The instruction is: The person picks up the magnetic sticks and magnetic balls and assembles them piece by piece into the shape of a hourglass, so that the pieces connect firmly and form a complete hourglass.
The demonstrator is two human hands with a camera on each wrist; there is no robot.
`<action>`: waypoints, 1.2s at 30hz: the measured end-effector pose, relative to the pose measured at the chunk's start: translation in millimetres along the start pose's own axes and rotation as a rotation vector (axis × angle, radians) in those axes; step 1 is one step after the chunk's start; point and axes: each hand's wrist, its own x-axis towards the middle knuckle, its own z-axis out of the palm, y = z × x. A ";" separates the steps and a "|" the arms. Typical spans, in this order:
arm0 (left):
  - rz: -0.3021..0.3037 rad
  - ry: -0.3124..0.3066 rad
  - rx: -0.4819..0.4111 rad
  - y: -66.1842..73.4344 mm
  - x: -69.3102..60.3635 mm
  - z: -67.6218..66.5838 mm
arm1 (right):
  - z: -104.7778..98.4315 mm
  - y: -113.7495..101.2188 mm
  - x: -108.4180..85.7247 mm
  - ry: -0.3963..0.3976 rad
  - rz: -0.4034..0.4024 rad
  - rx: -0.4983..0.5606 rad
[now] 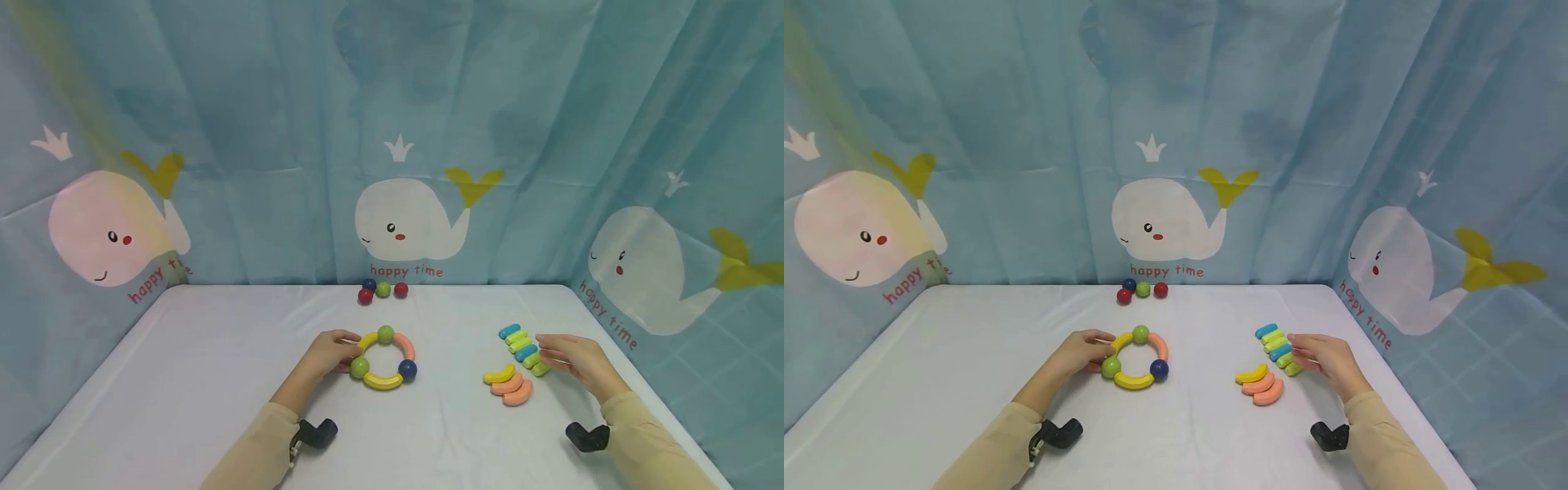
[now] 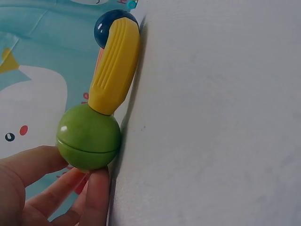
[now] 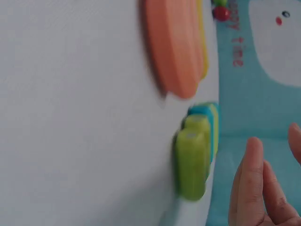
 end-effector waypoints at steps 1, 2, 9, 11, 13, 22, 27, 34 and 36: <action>0.004 0.001 0.000 -0.3 -0.6 -0.5 | -4.7 3.6 -0.1 -0.001 0.016 0.006; 0.004 0.004 -0.003 -0.6 -0.9 -0.8 | -9.3 7.2 0.1 -0.004 0.038 0.013; 0.001 0.021 -0.007 -1.4 -1.0 -0.2 | -32.4 24.7 0.7 -0.018 0.189 0.200; 0.004 0.022 -0.004 -1.4 -0.5 -0.2 | -33.8 28.3 0.8 -0.025 0.206 0.249; 0.006 0.023 -0.003 -1.6 -0.6 -0.5 | -32.9 30.8 1.1 -0.037 0.214 0.276; 0.014 0.022 -0.007 -0.9 -0.5 0.6 | -26.2 30.4 5.6 -0.044 0.227 0.326; 0.013 0.023 -0.020 -1.1 1.3 0.2 | -22.0 25.8 12.9 -0.014 0.227 0.292; 0.031 0.010 -0.027 -6.2 -3.0 1.7 | -18.2 29.7 16.1 0.013 0.239 0.172; 0.051 0.011 -0.035 -5.2 -2.3 1.2 | -17.5 29.0 17.9 0.030 0.225 0.132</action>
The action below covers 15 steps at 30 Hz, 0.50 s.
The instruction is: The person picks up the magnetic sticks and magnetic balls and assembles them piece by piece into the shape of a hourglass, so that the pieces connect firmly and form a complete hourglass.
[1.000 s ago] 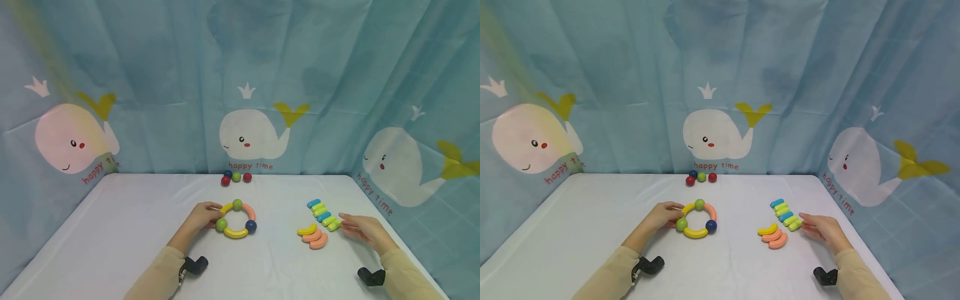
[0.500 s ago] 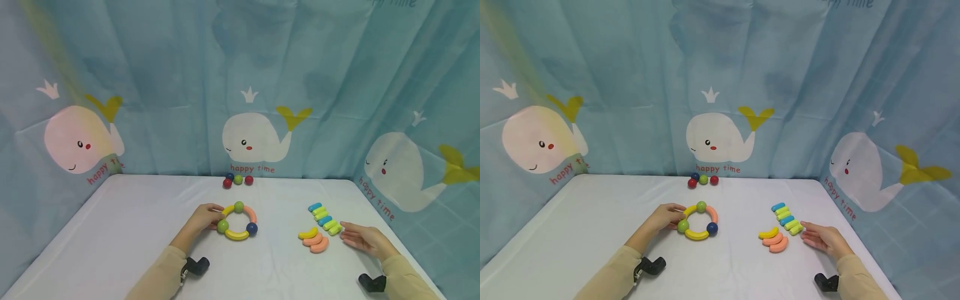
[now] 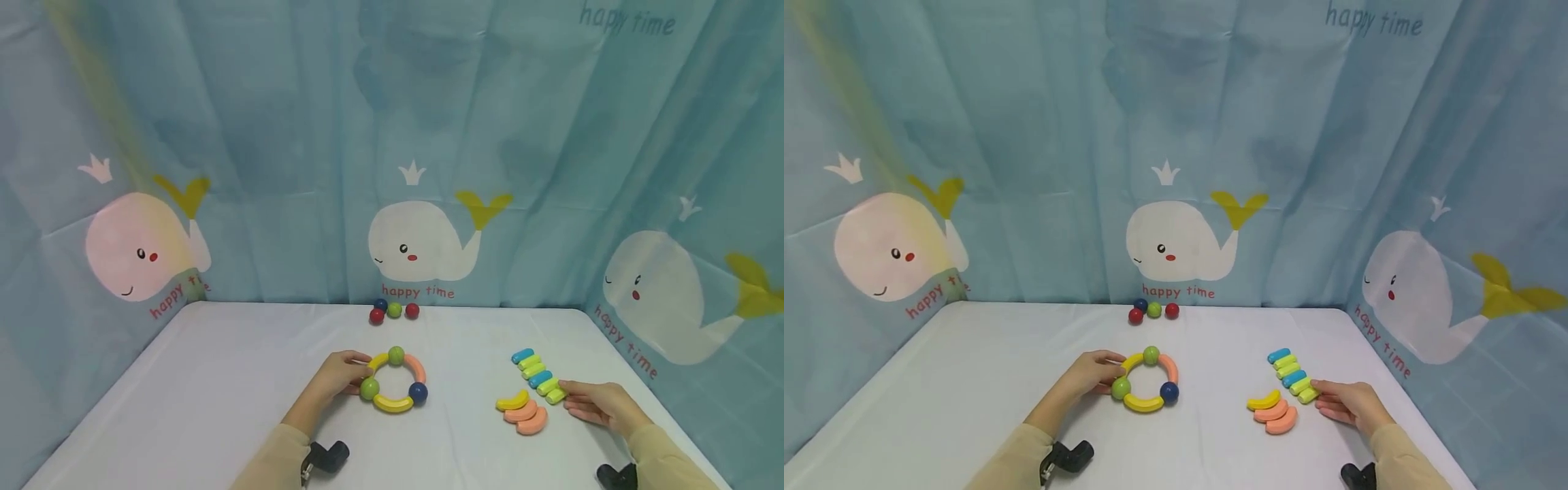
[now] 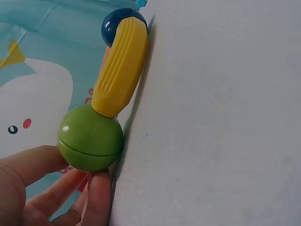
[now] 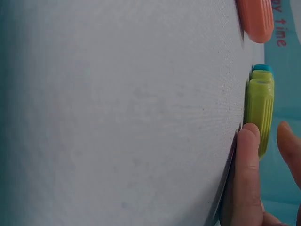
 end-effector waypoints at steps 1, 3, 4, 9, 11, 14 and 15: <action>0.002 -0.001 -0.005 -1.1 -0.7 1.0 | 0.4 0.8 -0.1 0.009 -0.002 -0.015; -0.001 -0.002 -0.006 -2.8 -2.4 2.5 | 1.4 2.0 -0.4 0.020 0.001 -0.047; -0.008 -0.003 -0.009 -3.5 -3.0 3.1 | 2.0 2.3 -0.6 0.021 0.005 -0.062; -0.014 0.013 -0.017 -3.0 -4.8 3.5 | 4.2 -1.5 -1.3 0.004 0.013 -0.085; 0.000 0.019 -0.021 -2.1 -3.6 2.5 | 4.9 -5.0 -0.8 -0.001 0.012 -0.087; 0.001 0.020 -0.015 -0.9 -2.8 1.7 | 4.8 -7.5 -1.5 -0.006 0.029 -0.083; -0.005 0.016 -0.011 -0.9 -3.0 1.7 | 4.1 -7.5 -2.4 -0.020 0.037 -0.081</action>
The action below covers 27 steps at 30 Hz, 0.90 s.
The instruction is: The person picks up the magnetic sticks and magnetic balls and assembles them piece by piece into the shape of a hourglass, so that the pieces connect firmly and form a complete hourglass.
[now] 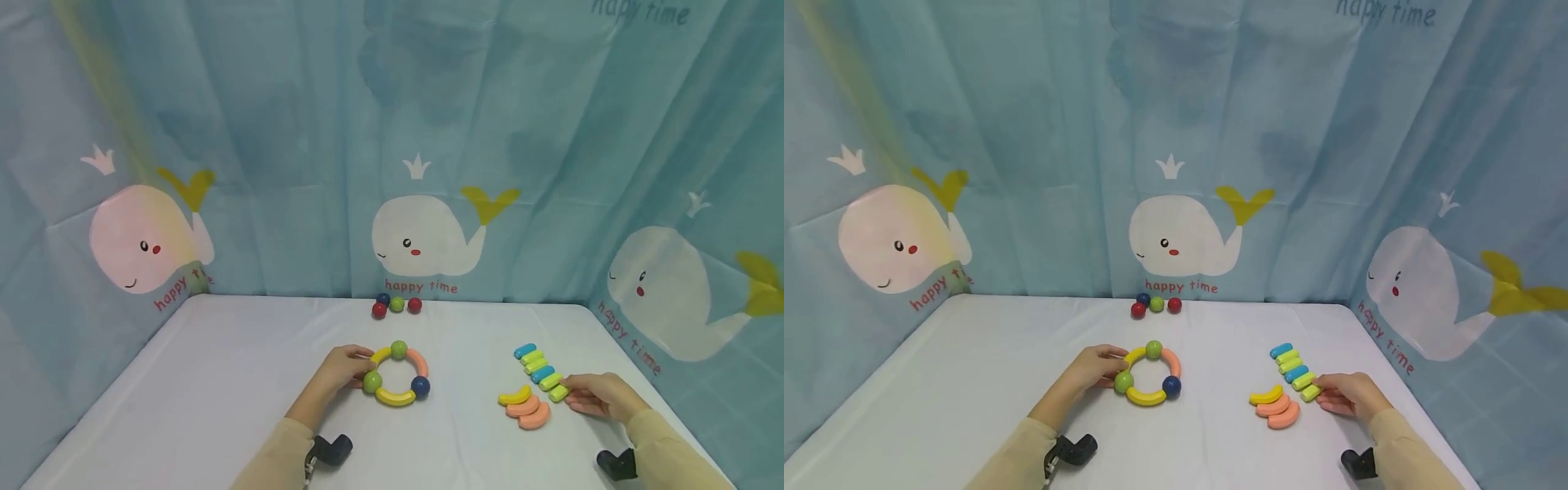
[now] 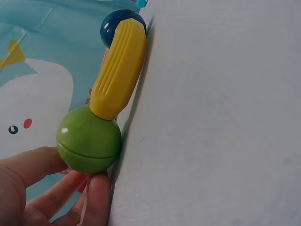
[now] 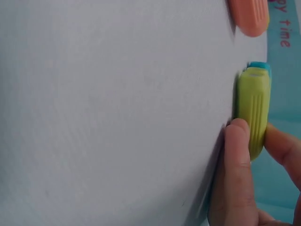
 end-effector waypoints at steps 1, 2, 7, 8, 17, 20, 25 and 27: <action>-0.006 -0.002 0.004 -1.2 0.1 -0.2 | 0.3 0.5 0.1 -0.008 0.012 0.005; -0.011 -0.004 0.007 -2.4 0.0 -0.4 | 0.3 1.1 -0.1 -0.018 0.021 0.008; -0.006 -0.018 -0.029 -3.9 0.8 -2.4 | -3.0 0.0 -3.2 -0.073 0.019 0.083; 0.002 -0.020 -0.039 -3.6 1.3 -2.8 | -4.4 -1.4 -3.8 -0.091 0.000 0.096; -0.002 -0.029 -0.033 -0.6 4.5 -1.4 | 1.8 -18.4 -13.4 -0.130 -0.096 0.157; -0.007 -0.034 -0.045 -0.5 4.6 -0.8 | 15.3 -26.2 -17.6 -0.143 -0.140 0.159; -0.019 -0.026 -0.043 -1.8 4.4 -1.6 | 50.7 -39.7 -22.6 -0.168 -0.214 0.130; -0.017 -0.025 -0.039 -2.2 4.7 -1.9 | 64.6 -43.9 -23.6 -0.199 -0.240 0.136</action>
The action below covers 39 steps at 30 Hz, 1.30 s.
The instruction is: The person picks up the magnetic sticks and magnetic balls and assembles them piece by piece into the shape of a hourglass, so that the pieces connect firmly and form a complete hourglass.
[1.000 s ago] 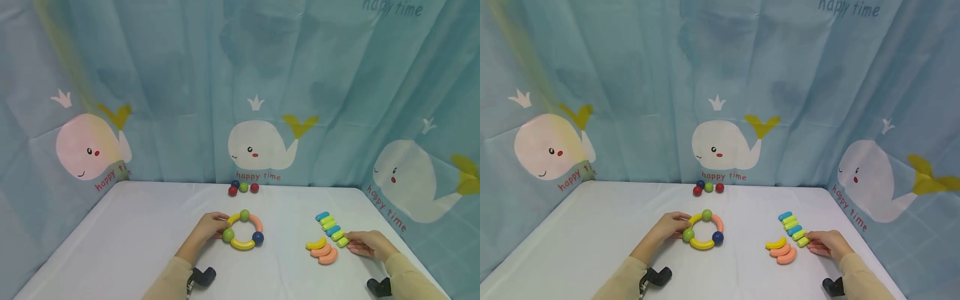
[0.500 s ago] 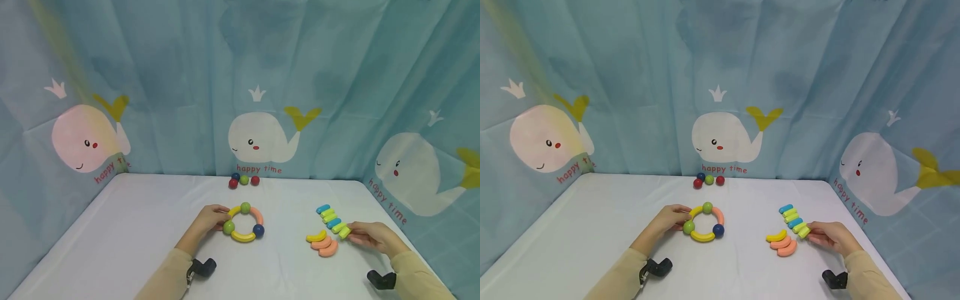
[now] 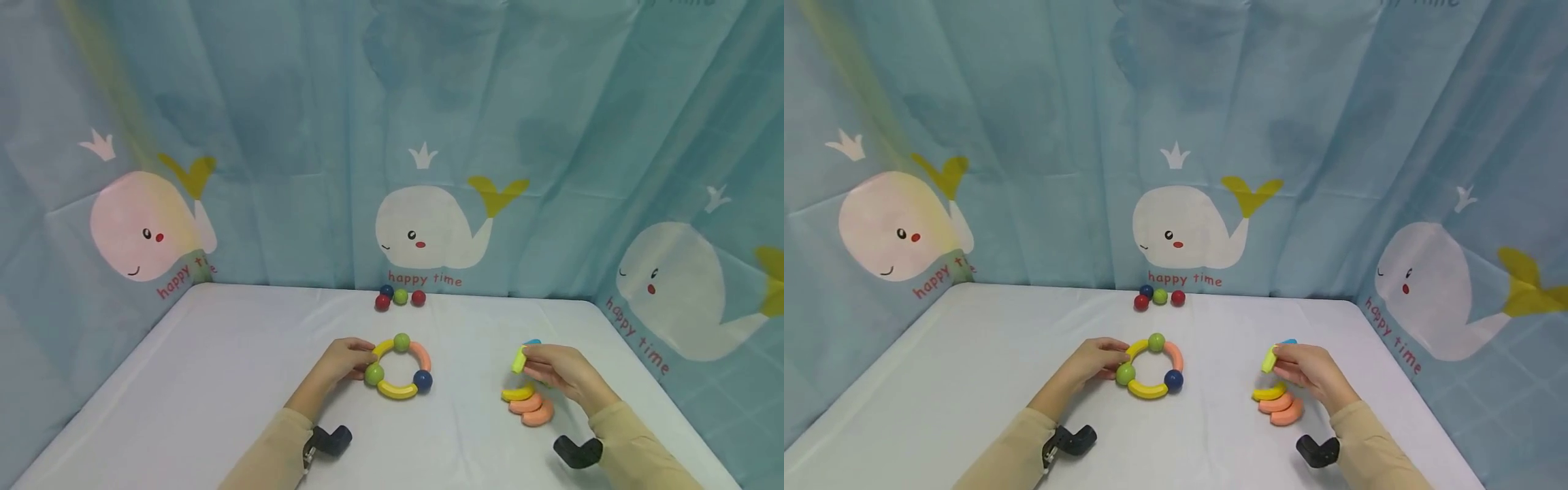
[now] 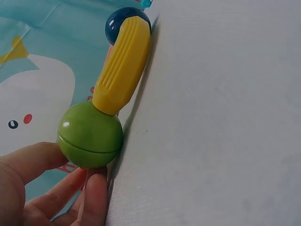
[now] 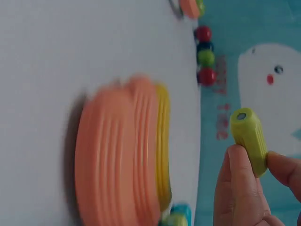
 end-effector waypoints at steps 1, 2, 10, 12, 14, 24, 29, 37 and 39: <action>0.002 -0.003 0.002 0.0 0.1 -0.2 | 6.6 -0.5 0.6 -0.014 -0.008 0.004; 0.006 -0.008 0.002 0.3 0.1 -0.3 | 12.9 -1.3 1.1 -0.023 -0.013 0.012; 0.028 -0.012 -0.020 2.7 2.0 -0.4 | 55.2 -11.7 6.5 -0.043 -0.045 -0.016; 0.026 -0.005 -0.014 3.5 2.4 -0.7 | 66.4 -14.6 9.3 -0.055 -0.066 0.008; 0.018 0.003 -0.009 4.1 3.2 -0.7 | 77.7 -16.9 13.3 -0.059 -0.066 0.054; -0.029 0.010 -0.008 3.1 0.0 -2.1 | 127.7 -11.8 21.9 -0.032 -0.098 0.038; -0.035 -0.004 -0.008 0.4 -0.9 -2.0 | 139.2 -5.8 22.3 -0.023 -0.100 0.035; -0.031 -0.006 -0.007 -3.3 -0.6 -3.3 | 144.5 -2.0 24.9 -0.028 -0.092 0.061; -0.021 -0.010 -0.015 -2.6 -0.8 -4.1 | 144.2 -2.1 24.9 -0.029 -0.089 0.062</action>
